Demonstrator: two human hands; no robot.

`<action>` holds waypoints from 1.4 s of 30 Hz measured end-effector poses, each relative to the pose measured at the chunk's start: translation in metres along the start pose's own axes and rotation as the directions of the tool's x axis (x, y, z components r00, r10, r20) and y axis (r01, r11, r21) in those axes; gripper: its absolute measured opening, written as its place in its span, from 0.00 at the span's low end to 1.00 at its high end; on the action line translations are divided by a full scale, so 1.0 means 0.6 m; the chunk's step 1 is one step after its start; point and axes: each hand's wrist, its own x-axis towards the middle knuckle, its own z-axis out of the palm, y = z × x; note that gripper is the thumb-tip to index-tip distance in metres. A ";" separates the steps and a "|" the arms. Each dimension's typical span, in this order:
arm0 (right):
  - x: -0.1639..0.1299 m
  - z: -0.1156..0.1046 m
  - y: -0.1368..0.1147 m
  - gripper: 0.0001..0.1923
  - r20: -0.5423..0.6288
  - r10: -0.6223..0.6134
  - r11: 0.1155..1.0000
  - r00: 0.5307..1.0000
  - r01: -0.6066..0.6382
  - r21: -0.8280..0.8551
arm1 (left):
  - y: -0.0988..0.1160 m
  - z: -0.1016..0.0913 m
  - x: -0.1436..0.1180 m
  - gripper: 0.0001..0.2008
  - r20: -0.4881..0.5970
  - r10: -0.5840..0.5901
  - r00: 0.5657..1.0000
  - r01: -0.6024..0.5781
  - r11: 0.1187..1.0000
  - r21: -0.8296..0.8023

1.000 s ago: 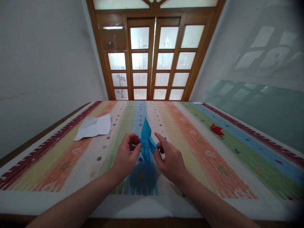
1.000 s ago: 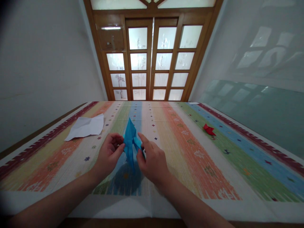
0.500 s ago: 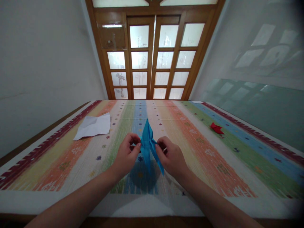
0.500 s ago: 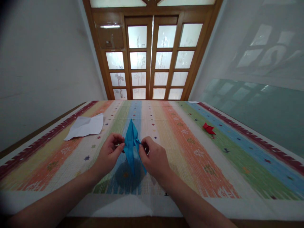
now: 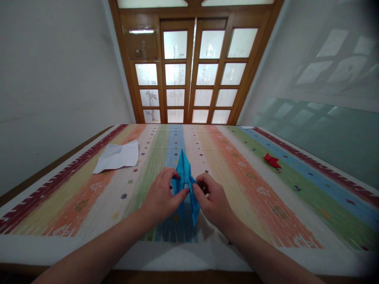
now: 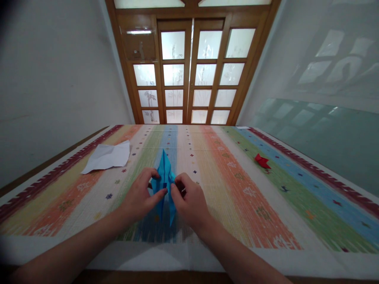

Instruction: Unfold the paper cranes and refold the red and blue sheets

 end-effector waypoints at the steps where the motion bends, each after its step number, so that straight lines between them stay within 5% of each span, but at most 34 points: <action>1: -0.002 0.001 -0.001 0.07 0.001 -0.016 1.000 1.000 0.016 -0.016 | 0.000 0.001 -0.001 0.14 -0.004 0.009 1.000 -0.009 0.999 0.038; 7: -0.012 0.012 -0.003 0.04 0.031 -0.101 0.986 0.994 0.104 -0.129 | -0.005 0.007 0.001 0.11 0.003 0.008 1.000 -0.009 0.992 0.128; 13: -0.004 0.012 0.003 0.06 0.003 -0.044 0.993 0.999 0.044 -0.109 | -0.004 0.003 -0.005 0.11 -0.039 -0.007 0.999 0.011 0.995 0.098; 20: 0.001 0.009 0.008 0.07 -0.057 -0.045 0.990 0.997 0.037 -0.134 | -0.002 -0.005 0.004 0.03 -0.047 -0.043 0.998 0.038 0.995 -0.091; 30: 0.012 -0.002 0.024 0.05 -0.129 -0.092 0.967 0.987 0.058 -0.250 | -0.010 -0.006 0.006 0.09 -0.020 -0.147 0.989 0.130 0.924 -0.360; 42: 0.006 -0.012 0.010 0.03 -0.103 -0.338 0.923 0.935 0.308 -0.232 | -0.032 -0.004 0.015 0.11 -0.005 -0.261 0.965 0.228 0.850 -0.474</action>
